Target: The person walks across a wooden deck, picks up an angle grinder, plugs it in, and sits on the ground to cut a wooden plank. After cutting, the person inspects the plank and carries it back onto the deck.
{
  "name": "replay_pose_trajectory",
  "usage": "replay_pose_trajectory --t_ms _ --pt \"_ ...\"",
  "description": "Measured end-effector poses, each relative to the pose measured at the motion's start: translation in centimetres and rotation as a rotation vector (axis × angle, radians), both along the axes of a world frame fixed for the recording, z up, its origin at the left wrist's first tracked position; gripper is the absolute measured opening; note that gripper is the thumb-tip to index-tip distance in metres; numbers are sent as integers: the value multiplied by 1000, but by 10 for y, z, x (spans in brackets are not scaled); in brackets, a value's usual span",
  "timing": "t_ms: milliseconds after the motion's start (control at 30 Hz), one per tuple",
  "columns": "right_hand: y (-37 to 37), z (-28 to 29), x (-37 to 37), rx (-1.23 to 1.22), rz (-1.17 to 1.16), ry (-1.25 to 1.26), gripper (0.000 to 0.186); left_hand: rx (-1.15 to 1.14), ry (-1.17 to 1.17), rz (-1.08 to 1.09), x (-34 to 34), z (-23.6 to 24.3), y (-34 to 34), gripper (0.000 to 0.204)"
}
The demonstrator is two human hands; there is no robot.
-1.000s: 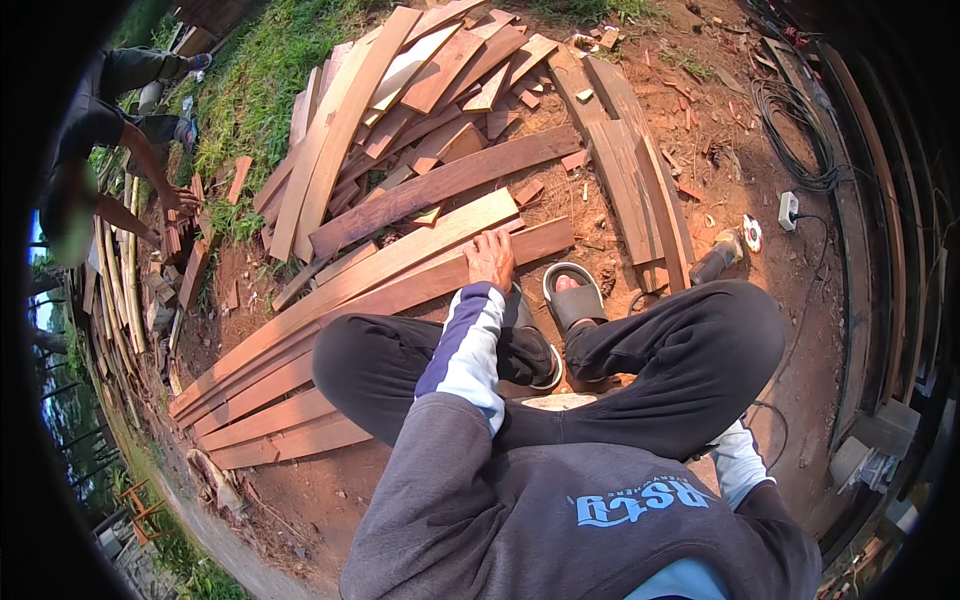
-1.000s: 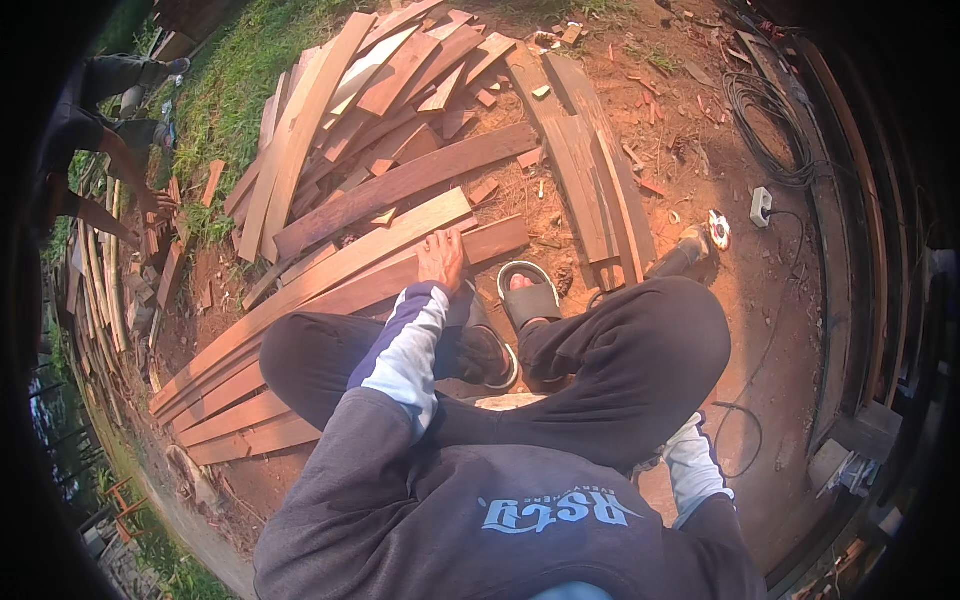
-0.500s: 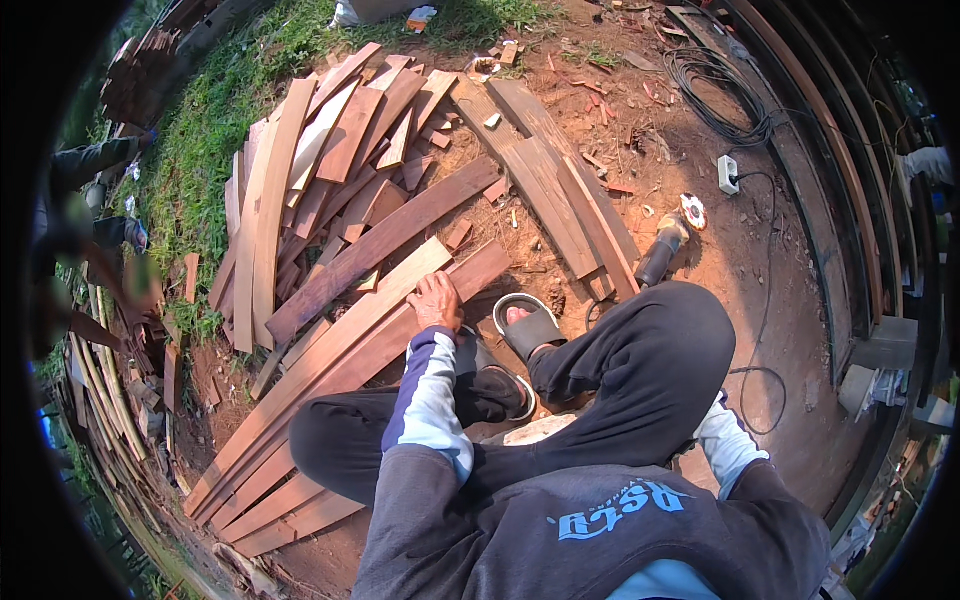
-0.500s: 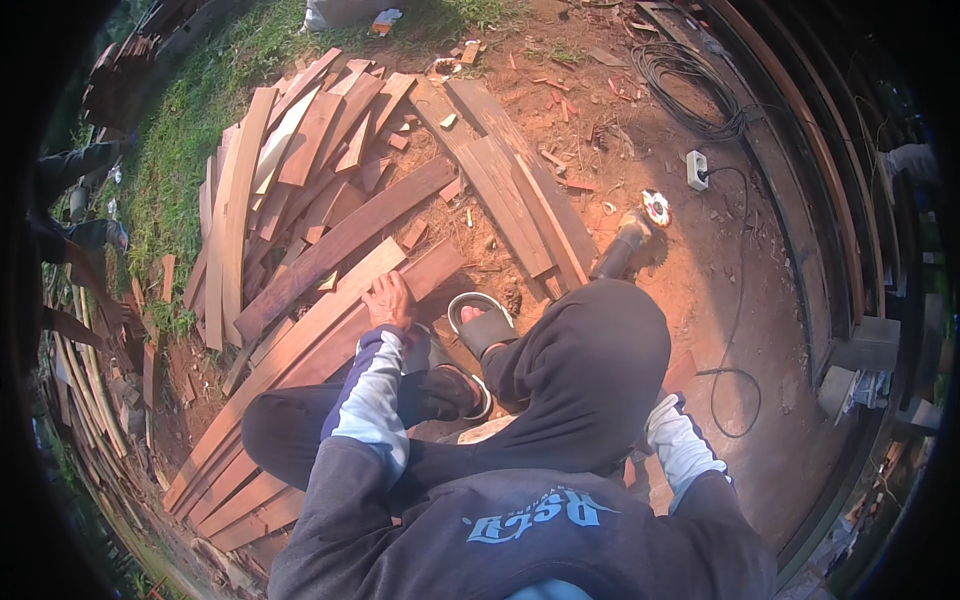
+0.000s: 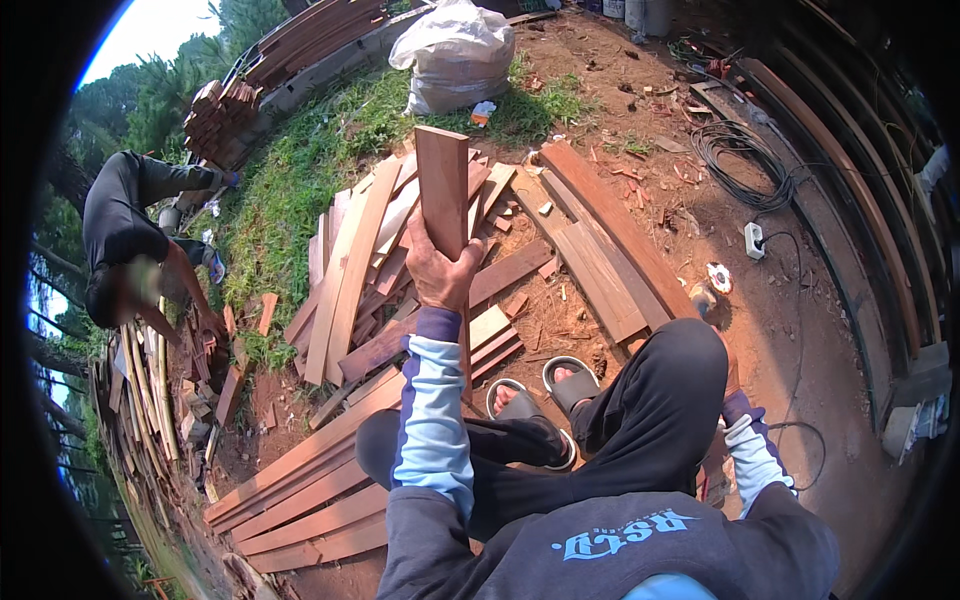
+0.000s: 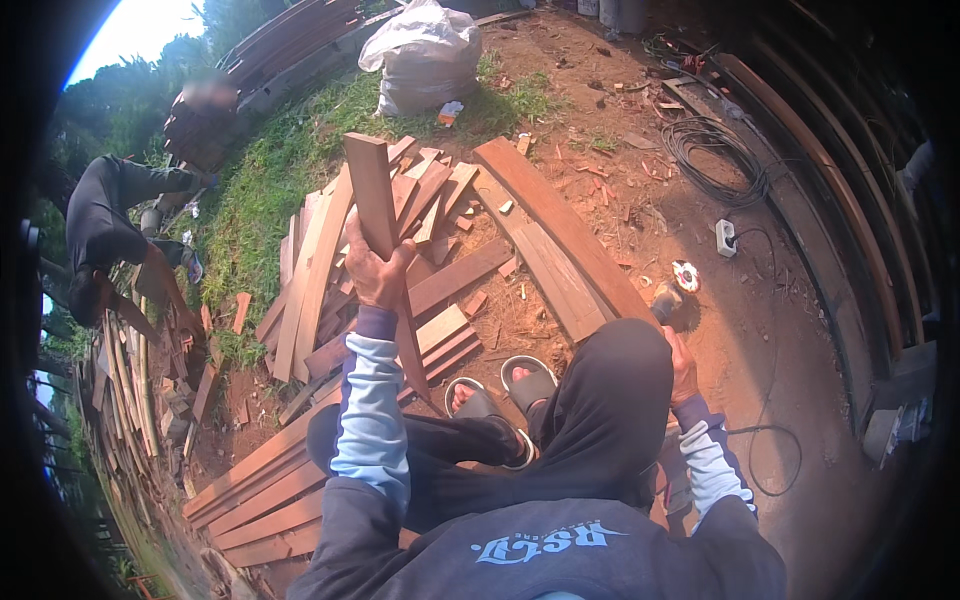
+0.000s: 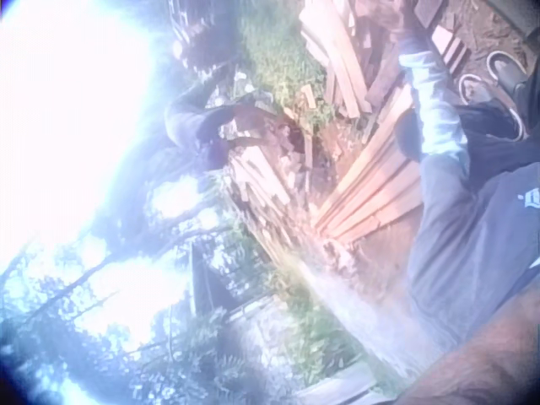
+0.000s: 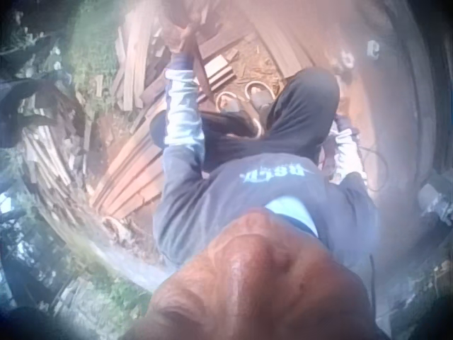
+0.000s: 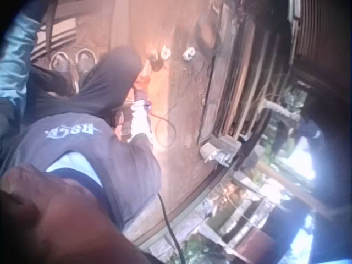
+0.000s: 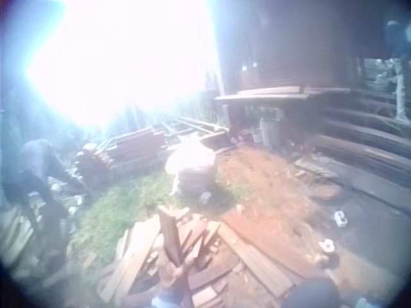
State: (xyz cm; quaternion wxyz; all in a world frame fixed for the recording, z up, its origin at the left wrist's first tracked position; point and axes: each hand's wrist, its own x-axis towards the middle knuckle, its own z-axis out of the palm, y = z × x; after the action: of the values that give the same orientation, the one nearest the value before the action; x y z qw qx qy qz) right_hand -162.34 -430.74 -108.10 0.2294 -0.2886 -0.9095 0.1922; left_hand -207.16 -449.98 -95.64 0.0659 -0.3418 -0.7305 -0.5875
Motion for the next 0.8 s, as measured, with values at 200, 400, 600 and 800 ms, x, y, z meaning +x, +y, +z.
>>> replay_pose_trajectory --t_ms 200,400,600,800 --pt "15 46 -34 299 -7 158 82 310 -301 -159 16 52 -23 64" --pt "47 72 -36 362 164 194 80 568 -164 -123 34 87 -28 77" --pt "57 106 -57 351 329 112 77 571 -157 -448 27 109 -33 69" --pt "65 97 -60 15 418 -18 62 683 -464 -874 20 117 -39 49"
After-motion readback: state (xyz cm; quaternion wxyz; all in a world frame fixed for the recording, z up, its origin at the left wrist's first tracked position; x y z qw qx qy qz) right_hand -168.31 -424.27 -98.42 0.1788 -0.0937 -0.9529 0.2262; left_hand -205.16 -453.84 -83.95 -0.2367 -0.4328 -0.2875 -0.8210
